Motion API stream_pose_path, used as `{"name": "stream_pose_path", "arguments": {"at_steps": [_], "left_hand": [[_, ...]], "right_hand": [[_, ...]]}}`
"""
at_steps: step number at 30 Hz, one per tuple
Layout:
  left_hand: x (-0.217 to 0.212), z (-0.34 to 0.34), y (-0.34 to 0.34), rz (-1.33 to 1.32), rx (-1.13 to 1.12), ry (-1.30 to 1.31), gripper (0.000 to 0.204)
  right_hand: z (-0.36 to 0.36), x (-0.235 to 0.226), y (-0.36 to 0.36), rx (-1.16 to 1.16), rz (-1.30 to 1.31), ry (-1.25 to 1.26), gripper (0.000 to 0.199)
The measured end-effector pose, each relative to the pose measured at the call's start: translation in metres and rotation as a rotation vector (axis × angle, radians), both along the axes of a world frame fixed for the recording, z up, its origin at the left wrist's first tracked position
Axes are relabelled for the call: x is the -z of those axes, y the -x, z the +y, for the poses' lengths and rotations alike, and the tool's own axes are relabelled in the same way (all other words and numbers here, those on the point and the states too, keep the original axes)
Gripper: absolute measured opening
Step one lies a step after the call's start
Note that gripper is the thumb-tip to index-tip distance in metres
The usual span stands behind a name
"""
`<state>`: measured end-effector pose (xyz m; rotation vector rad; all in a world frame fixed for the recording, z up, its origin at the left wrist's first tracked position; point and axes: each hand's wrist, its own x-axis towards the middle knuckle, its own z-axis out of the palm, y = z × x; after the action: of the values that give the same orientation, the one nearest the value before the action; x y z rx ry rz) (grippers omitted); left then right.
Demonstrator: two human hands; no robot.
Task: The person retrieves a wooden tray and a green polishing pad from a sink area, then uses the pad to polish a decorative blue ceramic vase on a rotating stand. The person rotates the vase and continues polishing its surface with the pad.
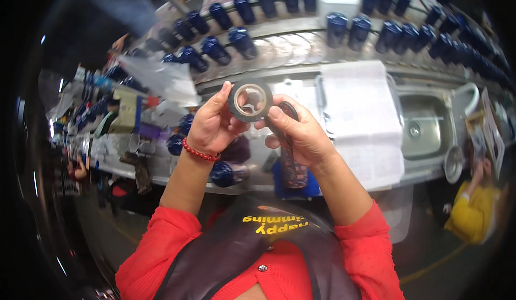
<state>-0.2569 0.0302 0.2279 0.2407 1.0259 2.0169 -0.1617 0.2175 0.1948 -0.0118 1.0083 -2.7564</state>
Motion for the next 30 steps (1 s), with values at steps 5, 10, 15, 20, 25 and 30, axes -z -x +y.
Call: {"name": "stream_pose_path", "arguments": {"at_steps": [5,10,15,20,25,30], "left_hand": [[0.031,0.171,-0.072,-0.135,0.324,-0.025,0.041],[0.057,0.285,-0.141,-0.158,0.583,0.007,0.050],[0.076,0.344,-0.197,-0.056,0.723,0.035,0.050],[0.094,0.353,-0.214,0.074,0.811,0.263,0.046],[0.113,0.317,-0.213,0.141,0.893,0.440,0.040],[0.126,0.279,-0.210,0.170,0.855,0.624,0.035]], "right_hand": [[0.122,0.019,-0.119,0.352,-0.096,0.021,0.036],[0.191,0.045,-0.222,0.681,-0.163,0.080,0.042],[0.229,0.078,-0.297,0.946,-0.213,0.168,0.042],[0.320,0.106,-0.394,1.383,-0.335,0.250,0.030],[0.434,0.106,-0.466,1.629,-0.626,-0.186,0.026],[0.561,0.098,-0.466,1.484,-0.961,-0.746,0.037]]}}
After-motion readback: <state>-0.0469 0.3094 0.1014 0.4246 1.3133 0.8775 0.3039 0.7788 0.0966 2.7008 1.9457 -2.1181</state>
